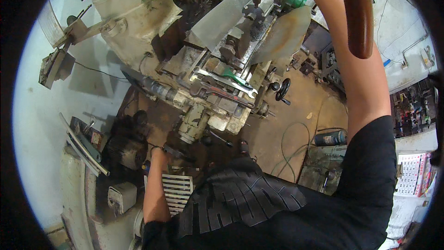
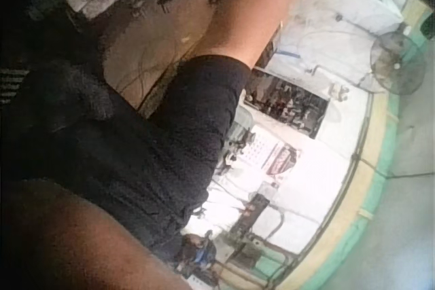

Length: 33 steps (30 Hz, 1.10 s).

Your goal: The person operates a metalworking machine in a workshop, using a wrench to tighten components and a green brush to clean metal shavings from the work area. They also use a squeeze bottle to apply liquid to the machine and adjust a green cylindrical component.

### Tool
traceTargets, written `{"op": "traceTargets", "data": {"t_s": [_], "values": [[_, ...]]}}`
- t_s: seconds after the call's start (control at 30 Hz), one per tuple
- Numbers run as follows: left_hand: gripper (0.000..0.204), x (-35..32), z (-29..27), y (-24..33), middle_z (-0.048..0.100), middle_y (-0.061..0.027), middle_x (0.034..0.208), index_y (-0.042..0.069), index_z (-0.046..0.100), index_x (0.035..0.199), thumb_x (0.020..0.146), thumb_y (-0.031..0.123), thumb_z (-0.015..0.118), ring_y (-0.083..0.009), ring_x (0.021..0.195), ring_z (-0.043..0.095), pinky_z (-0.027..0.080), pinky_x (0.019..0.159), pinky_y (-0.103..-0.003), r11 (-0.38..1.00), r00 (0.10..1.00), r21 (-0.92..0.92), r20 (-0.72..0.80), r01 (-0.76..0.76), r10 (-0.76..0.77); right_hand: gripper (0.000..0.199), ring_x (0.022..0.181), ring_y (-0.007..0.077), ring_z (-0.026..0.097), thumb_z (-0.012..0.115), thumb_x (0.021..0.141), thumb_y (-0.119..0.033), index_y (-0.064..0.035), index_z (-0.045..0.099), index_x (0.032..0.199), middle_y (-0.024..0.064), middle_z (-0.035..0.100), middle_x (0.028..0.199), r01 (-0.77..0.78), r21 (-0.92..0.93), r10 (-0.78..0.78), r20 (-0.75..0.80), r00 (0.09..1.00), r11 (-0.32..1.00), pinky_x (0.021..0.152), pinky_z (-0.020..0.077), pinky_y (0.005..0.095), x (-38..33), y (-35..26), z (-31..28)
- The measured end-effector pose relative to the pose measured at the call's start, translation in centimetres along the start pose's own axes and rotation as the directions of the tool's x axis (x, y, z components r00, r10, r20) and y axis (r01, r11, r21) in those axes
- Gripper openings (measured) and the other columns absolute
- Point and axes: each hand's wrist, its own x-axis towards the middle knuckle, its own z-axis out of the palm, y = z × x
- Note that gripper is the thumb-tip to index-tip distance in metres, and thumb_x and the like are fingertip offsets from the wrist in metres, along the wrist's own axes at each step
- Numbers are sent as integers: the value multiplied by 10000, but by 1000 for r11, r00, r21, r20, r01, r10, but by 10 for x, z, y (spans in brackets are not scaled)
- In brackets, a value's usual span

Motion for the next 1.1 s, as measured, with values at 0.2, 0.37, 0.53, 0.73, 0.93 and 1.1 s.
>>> {"op": "traceTargets", "data": {"t_s": [0.2, 0.37, 0.53, 0.73, 0.93, 1.1], "values": [[611, -60, 52, 95, 679, -198, 1291, 77, 706, 1229, 743, 435, 799, -359, 1176, 651, 520, 1005, -462, 967, 983, -189, 45, -168, 179, 161, 751, 297, 645, 677, 835, -231, -97, 745, 894, 88, 655, 766, 28, -14, -28, 26, 999, 1000, 615, 538, 432, 1, -2, -2], [548, -27, -22, 69, 703, -208, 1217, 58, 706, 1206, 747, 332, 826, -358, 1151, 667, 537, 951, -451, 993, 999, -107, -19, -53, 51, 150, 755, 305, 646, 685, 817, -216, -86, 734, 875, 90, 659, 783, 23, 28, -23, 23, 999, 999, 627, 538, 431, 1, -3, -4], [513, -73, -11, 86, 694, -233, 1222, 39, 687, 1216, 775, 268, 812, -362, 1164, 657, 529, 942, -454, 921, 999, -386, -29, -53, 45, 152, 762, 315, 648, 688, 822, -227, -77, 706, 832, 97, 654, 781, 45, 13, -45, 0, 999, 999, 635, 537, 443, 2, -5, 0], [509, -21, 32, 85, 640, -234, 1310, 42, 630, 1287, 834, 253, 730, -395, 1256, 583, 460, 1051, -485, 992, 991, -11, 45, -125, 125, 186, 719, 333, 643, 688, 837, -253, -76, 669, 781, 115, 635, 749, 36, 10, -36, 9, 999, 999, 627, 525, 460, 3, -7, 1], [447, -57, -13, 66, 734, -217, 1091, 41, 707, 1124, 802, 348, 754, -433, 1045, 687, 565, 883, -486, 988, 992, -128, -101, -92, 79, 228, 728, 351, 643, 678, 860, -250, -53, 636, 754, 142, 626, 730, 19, 8, -20, 185, 983, 1000, 650, 507, 467, 3, -1, 0], [428, -44, 57, 109, 735, -228, 1085, 19, 723, 1073, 800, 348, 749, -422, 973, 700, 563, 846, -479, 994, 993, -85, -105, -62, 53, 233, 751, 341, 647, 664, 895, -262, -51, 644, 797, 142, 641, 758, 14, 25, -18, 169, 985, 1000, 680, 525, 465, 6, -3, 9]]}}
